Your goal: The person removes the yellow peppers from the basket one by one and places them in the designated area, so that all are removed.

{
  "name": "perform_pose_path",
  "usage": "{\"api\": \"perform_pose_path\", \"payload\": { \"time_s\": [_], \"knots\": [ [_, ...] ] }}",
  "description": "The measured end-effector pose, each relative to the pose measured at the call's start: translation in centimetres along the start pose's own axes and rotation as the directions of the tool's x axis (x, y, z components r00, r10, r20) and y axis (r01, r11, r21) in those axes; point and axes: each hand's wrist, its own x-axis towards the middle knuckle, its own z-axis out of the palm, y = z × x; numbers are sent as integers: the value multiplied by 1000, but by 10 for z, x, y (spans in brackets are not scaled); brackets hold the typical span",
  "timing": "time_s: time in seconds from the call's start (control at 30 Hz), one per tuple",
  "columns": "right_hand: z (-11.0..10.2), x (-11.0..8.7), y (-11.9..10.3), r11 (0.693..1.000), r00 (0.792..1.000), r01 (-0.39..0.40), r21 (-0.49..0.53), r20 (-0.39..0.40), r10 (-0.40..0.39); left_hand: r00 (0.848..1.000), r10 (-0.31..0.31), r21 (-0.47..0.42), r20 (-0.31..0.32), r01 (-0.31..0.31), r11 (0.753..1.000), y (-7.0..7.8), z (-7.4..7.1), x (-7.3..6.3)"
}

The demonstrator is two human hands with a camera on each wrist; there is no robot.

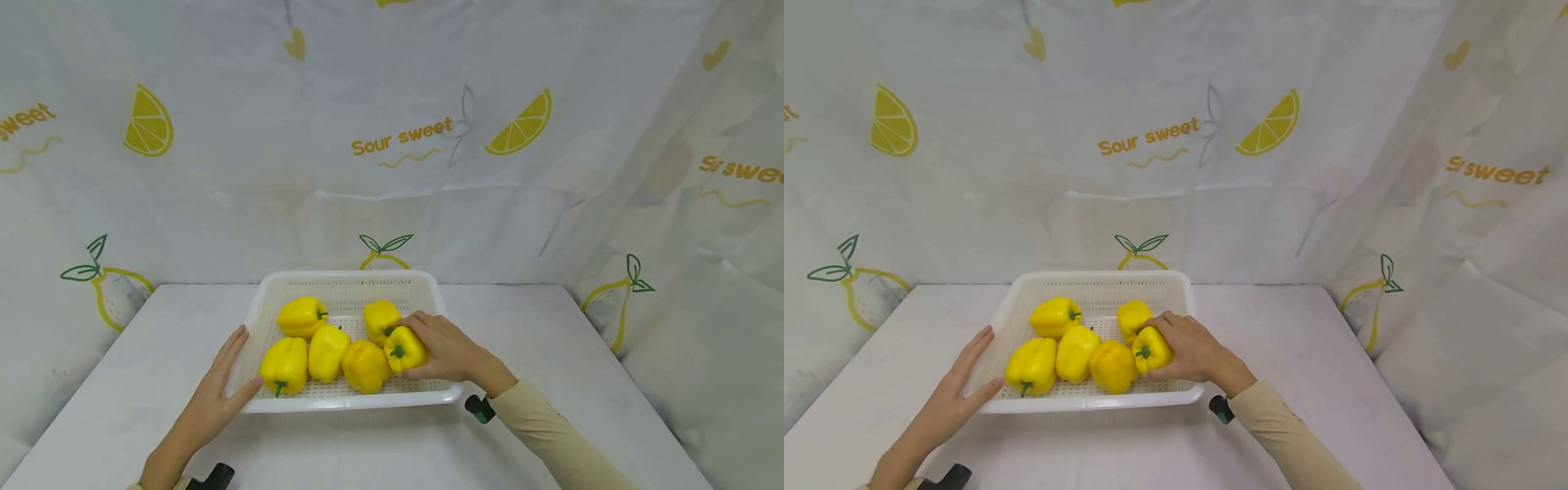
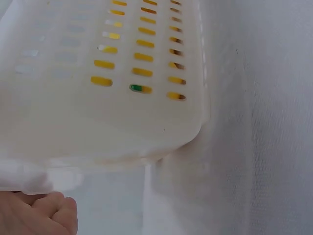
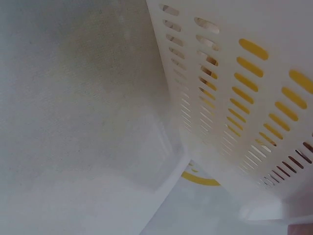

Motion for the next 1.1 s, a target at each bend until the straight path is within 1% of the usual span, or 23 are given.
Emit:
{"api": "perform_pose_path", "payload": {
  "time_s": [0.2,0.3,0.47,0.73,0.97,1.1],
  "knots": [
    [0,0,1,1000,1000,8,-6,1,-8,999,6,-101,-44,-10,995,-2,5,0],
    [0,0,2,1000,1000,16,-10,0,-16,998,-5,-136,-56,-3,991,-2,7,-1],
    [-1,0,2,1000,1000,14,-6,1,-14,998,-24,-164,-62,14,986,-1,8,-1],
    [0,0,2,1000,1000,18,-9,-1,-18,998,-42,-172,-52,32,985,-2,9,-1],
    [0,0,2,1000,1000,19,8,-21,-19,998,-34,-140,-51,27,990,-1,8,0],
    [1,0,2,999,1000,14,30,-23,-14,998,-43,-123,-51,36,992,-1,8,0]
  ]
}}
